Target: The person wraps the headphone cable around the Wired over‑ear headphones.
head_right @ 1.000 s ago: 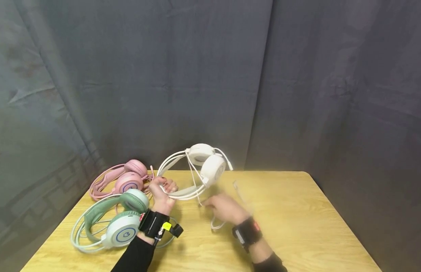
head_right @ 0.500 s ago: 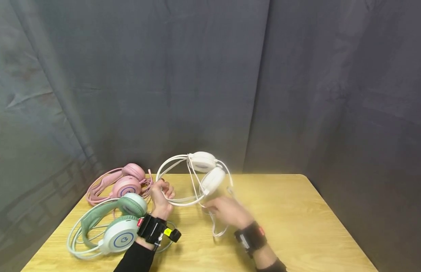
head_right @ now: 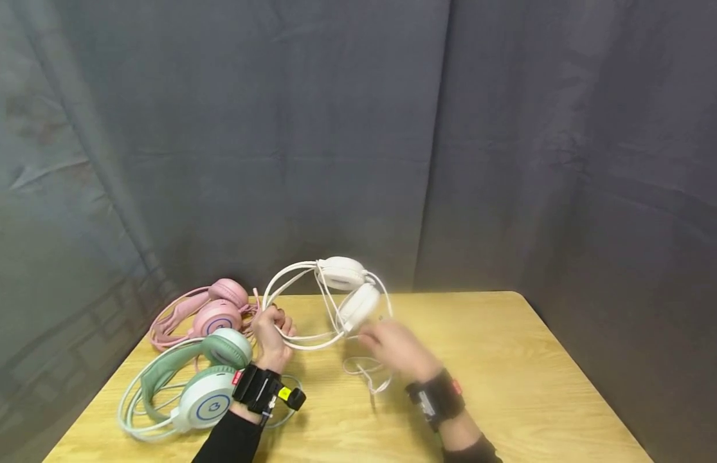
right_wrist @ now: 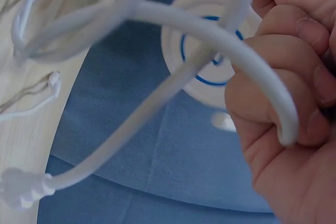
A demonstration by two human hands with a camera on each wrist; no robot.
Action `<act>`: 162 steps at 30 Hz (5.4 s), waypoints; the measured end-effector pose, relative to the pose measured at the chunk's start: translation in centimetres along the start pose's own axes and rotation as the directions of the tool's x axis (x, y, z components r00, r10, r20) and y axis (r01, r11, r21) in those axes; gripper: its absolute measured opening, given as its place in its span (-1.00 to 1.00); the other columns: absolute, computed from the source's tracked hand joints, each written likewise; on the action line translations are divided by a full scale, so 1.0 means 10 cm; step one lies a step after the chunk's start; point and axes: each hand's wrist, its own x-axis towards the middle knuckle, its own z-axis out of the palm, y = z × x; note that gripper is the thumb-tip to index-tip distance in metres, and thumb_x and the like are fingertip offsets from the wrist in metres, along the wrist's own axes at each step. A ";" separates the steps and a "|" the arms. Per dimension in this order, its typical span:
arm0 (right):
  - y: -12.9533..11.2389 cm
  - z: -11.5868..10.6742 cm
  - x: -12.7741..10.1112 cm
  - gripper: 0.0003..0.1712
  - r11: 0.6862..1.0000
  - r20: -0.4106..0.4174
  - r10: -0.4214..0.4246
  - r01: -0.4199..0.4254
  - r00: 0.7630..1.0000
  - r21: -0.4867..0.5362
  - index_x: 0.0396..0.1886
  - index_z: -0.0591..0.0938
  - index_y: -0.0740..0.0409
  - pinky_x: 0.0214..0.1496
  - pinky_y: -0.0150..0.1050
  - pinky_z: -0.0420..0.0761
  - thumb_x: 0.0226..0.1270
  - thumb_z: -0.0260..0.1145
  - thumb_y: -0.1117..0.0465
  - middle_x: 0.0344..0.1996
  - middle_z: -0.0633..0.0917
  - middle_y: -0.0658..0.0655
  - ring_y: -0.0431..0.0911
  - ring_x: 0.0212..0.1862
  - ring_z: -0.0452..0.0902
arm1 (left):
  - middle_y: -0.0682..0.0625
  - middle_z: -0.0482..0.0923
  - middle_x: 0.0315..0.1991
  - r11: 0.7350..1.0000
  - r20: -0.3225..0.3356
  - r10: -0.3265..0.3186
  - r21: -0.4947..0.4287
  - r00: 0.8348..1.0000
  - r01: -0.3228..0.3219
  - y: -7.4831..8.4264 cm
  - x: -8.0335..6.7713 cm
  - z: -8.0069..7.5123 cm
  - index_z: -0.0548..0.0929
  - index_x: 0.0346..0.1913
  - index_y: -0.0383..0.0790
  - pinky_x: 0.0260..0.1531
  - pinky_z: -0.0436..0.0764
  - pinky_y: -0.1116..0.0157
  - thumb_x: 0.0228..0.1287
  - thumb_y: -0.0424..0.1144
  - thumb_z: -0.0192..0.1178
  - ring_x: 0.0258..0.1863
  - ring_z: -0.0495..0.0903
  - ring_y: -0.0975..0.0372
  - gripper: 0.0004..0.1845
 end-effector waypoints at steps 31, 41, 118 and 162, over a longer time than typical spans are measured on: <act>0.05 -0.47 0.16 -0.85 0.994 -0.034 0.049 -0.052 0.998 -0.093 -0.22 0.71 -0.09 -0.28 -0.28 0.63 0.35 0.28 0.01 -0.37 0.74 -0.10 -0.32 -0.44 0.54 | 0.04 0.32 -0.54 0.931 -0.199 0.253 0.317 0.947 -0.182 0.03 -0.08 0.11 0.52 -0.26 -0.23 -0.92 0.30 0.37 -0.06 -0.52 0.01 -0.83 0.23 0.32 -0.74; 0.15 -0.77 0.48 -0.86 0.959 -0.071 -0.173 0.151 0.982 -0.239 -0.19 0.74 -0.01 -0.20 -0.26 0.65 0.34 0.31 0.12 -0.23 0.77 -0.05 -0.23 -0.27 0.64 | 0.03 0.38 -0.58 0.873 -0.202 0.345 0.427 0.916 -0.235 -0.01 0.02 0.04 0.52 -0.32 -0.25 -0.87 0.35 0.39 -0.02 -0.49 0.07 -0.83 0.31 0.32 -0.83; 0.52 -0.76 1.24 -0.47 0.653 -0.144 -0.484 0.246 0.863 -0.716 -0.60 0.54 0.01 -0.38 -0.24 0.33 0.23 0.19 -0.33 -0.65 0.49 -0.07 -0.10 -0.48 0.30 | 0.15 0.15 -0.83 0.899 0.401 -0.146 0.436 0.905 -0.049 0.13 0.07 -0.05 0.29 -0.47 -0.20 -0.92 0.09 0.41 -0.08 -0.50 -0.14 -0.88 0.08 0.35 -0.86; 1.18 -0.25 0.79 -0.66 0.990 -0.077 -0.009 -0.002 0.997 -0.139 -0.34 0.40 -0.06 -0.08 -0.04 0.64 0.58 -0.12 -0.10 -0.38 0.59 0.04 -0.03 -0.20 0.59 | 0.17 -0.22 -0.61 0.642 0.747 -0.262 -0.338 0.611 0.688 0.28 0.22 -0.28 0.09 -0.54 -0.07 -0.66 -0.09 0.54 0.01 -0.45 -0.18 -0.69 -0.18 0.38 -0.79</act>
